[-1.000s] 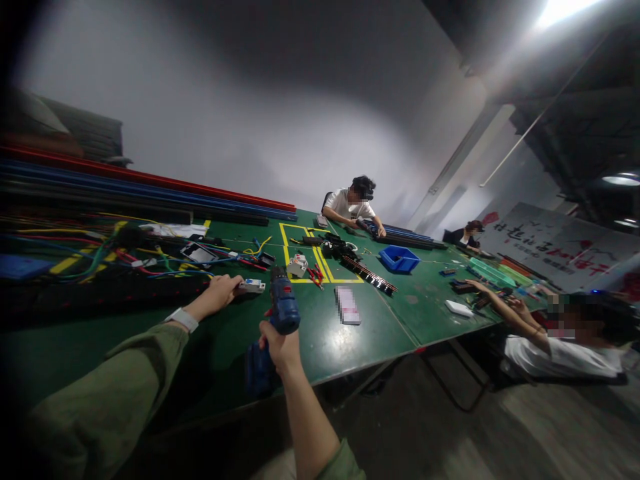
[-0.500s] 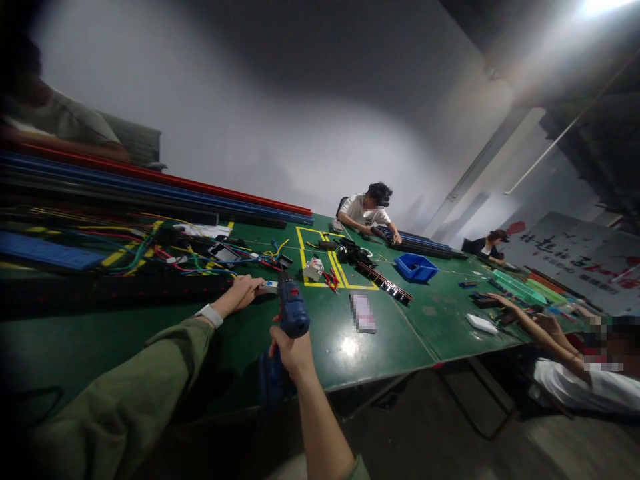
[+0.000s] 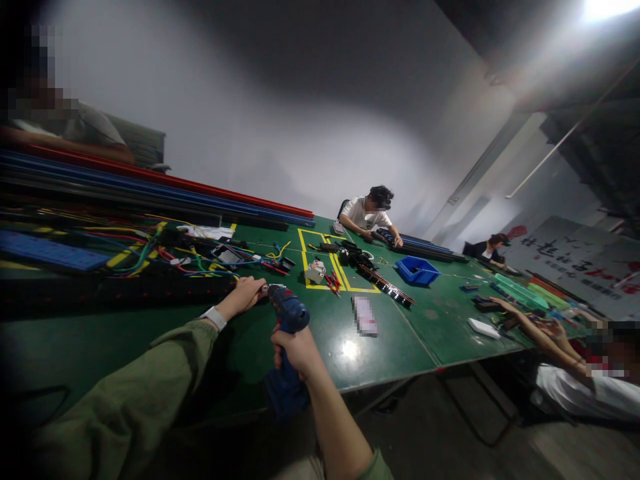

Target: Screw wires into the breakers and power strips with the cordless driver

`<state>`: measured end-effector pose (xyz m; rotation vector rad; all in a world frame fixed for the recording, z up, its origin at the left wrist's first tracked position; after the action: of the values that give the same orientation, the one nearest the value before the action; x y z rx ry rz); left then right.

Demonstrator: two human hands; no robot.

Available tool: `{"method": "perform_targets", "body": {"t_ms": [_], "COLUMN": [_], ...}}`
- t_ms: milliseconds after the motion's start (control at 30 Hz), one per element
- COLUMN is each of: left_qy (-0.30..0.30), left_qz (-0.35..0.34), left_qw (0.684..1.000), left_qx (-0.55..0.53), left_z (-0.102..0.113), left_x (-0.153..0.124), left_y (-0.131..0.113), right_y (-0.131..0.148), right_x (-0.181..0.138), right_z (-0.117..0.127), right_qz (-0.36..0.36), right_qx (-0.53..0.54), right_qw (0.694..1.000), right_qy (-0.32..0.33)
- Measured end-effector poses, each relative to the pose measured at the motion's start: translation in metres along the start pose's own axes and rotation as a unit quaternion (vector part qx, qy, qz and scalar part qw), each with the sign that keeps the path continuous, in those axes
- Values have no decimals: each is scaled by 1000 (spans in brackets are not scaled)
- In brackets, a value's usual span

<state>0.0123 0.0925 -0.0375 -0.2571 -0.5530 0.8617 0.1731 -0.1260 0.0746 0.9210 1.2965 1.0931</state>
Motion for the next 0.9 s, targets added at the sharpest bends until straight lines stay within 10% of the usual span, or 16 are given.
{"method": "perform_targets", "body": {"t_ms": [900], "left_qy": [-4], "left_qz": [21], "left_qw": [1000], "left_qx": [-15], "left_z": [0], "left_x": [2], "left_y": [-3], "right_y": [4], "right_x": [4], "right_z": [-6], "right_qz": [-35], "right_qx": [-37], "right_qw": [999], "right_qy": [-1]}}
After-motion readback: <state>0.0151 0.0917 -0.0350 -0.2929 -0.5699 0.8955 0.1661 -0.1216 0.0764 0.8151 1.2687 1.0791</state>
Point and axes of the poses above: each hand's wrist, its own x-axis towards the middle knuckle, its own z-axis out of the back of the hand, y = z × x, the point moved 1 cm from there along x, towards the middle knuckle, and after that the axes turned 7 degrees about -x, right-handed, at the moved point
